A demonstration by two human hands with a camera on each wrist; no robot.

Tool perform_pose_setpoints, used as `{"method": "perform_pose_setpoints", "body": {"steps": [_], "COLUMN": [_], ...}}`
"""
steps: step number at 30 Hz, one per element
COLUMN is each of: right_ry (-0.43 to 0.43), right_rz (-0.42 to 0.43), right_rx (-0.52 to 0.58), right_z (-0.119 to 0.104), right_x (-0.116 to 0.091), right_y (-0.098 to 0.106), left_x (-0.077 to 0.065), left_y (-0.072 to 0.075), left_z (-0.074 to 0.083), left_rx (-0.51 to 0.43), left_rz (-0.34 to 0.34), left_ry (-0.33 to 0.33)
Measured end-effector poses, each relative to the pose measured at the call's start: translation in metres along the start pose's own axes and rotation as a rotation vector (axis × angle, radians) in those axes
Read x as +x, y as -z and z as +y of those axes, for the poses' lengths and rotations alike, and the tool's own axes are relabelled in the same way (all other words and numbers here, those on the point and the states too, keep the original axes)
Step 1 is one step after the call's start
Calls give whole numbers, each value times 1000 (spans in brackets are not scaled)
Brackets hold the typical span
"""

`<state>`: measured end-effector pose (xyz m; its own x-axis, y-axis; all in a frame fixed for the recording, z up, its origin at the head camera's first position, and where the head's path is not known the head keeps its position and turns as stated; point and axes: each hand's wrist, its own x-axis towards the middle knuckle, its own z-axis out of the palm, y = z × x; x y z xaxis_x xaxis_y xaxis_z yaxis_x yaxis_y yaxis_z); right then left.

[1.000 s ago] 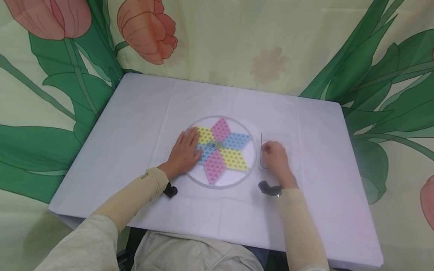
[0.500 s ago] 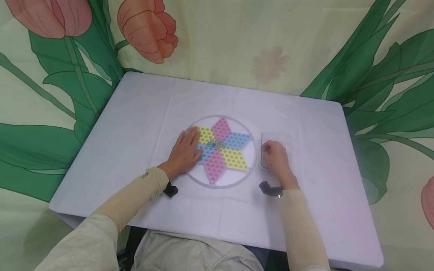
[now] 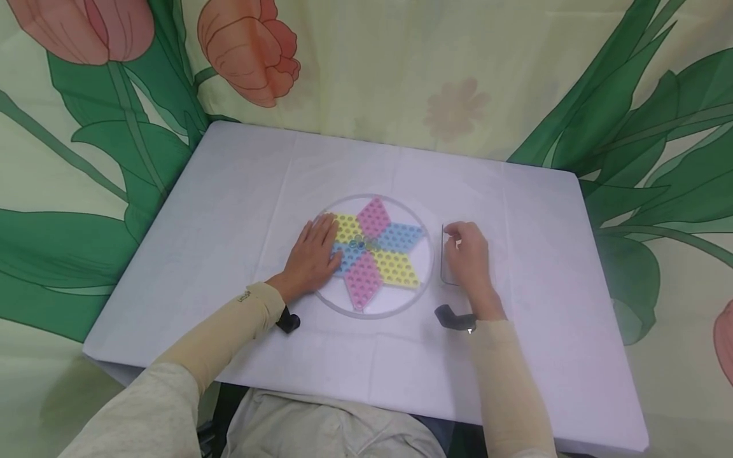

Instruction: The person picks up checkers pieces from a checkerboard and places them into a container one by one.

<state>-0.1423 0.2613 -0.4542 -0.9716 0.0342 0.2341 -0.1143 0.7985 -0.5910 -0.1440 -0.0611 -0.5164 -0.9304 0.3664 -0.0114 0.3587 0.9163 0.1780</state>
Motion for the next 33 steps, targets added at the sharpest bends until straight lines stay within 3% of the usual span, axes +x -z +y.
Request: {"method": "perform_pose_setpoints", "body": {"steps": [5,12,25,33], "right_ry": [85,146,233,276], "right_rz": [51,48,-13,-110], "right_rx": [42,58,152,186], "right_z": [-13,-31,-43,-46], "right_x": [0,-2,-5,-13], "right_y": [-1,-5,-30,-55], "left_x": [1,0,-2,-2], "left_y": [1,2,2,1], "left_z": [0,1,4,4], "left_rx": [7,2,-15,6], "left_rz": [10,-2,18,42], "left_ry": [-5,4,3,-10]}}
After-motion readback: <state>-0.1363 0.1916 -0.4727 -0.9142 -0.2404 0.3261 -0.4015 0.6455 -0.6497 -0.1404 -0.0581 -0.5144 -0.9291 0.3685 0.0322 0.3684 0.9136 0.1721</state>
